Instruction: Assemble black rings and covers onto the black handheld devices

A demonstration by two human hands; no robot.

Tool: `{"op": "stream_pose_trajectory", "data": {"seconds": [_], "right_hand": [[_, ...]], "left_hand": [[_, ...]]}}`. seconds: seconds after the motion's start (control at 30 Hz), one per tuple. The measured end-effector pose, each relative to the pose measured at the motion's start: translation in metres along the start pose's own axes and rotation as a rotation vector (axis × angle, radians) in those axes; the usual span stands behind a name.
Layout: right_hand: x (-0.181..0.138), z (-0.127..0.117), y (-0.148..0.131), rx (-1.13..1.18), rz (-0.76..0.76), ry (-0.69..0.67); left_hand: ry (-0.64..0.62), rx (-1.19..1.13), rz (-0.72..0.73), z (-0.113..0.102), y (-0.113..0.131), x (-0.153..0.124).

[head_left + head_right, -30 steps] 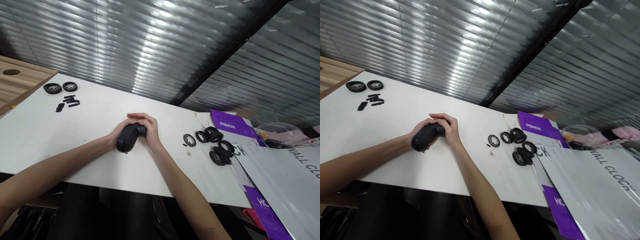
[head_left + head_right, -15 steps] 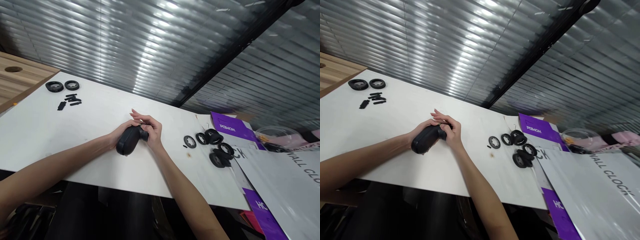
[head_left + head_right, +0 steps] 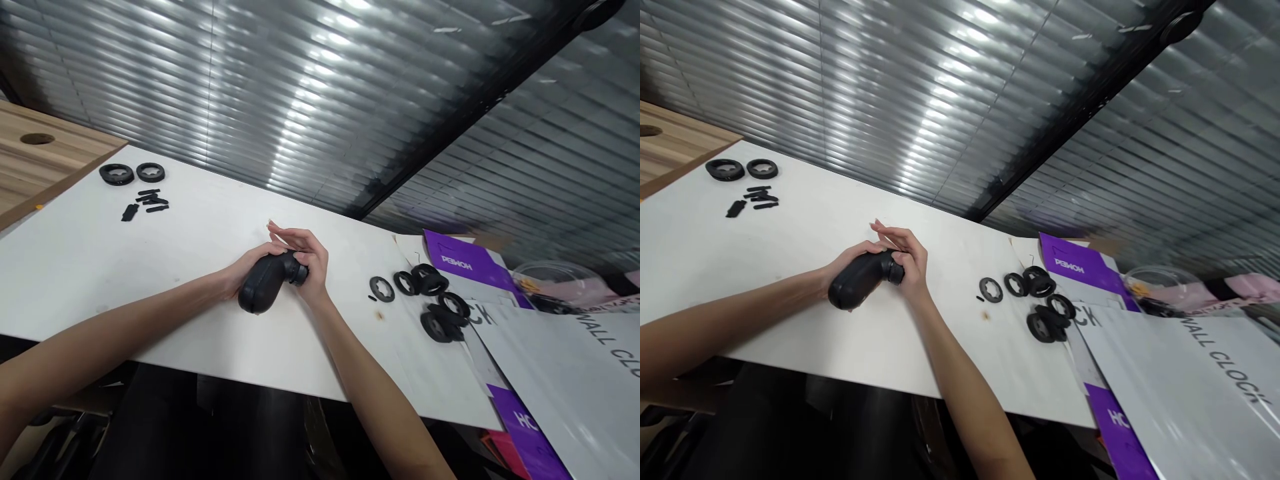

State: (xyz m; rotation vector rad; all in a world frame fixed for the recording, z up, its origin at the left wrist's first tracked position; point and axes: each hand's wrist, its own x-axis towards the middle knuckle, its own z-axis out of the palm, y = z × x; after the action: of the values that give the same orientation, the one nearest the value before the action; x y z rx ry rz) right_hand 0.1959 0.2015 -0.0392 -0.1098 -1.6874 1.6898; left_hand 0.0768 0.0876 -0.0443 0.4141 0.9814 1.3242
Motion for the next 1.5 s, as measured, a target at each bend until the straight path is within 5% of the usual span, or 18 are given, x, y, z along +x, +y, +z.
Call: {"op": "stream_pose_trajectory", "data": {"seconds": [0.4, 0.57, 0.8, 1.03, 1.5], "right_hand": [[0.007, 0.003, 0.006, 0.046, 0.158, 0.083], [0.007, 0.003, 0.003, 0.053, 0.261, 0.032], [0.0, 0.011, -0.005, 0.149, 0.388, 0.039], [0.0, 0.018, -0.011, 0.157, 0.519, 0.158], [-0.002, 0.02, -0.014, -0.024, 0.405, 0.194]], "left_hand": [[0.021, 0.117, 0.302, 0.01, 0.005, -0.002], [0.086, 0.108, 0.272, 0.019, 0.008, -0.006], [-0.004, 0.172, 0.245, 0.026, 0.01, -0.012], [0.021, 0.176, 0.252, 0.021, 0.0, -0.007], [0.023, 0.145, 0.246, 0.011, -0.006, -0.003]]}}
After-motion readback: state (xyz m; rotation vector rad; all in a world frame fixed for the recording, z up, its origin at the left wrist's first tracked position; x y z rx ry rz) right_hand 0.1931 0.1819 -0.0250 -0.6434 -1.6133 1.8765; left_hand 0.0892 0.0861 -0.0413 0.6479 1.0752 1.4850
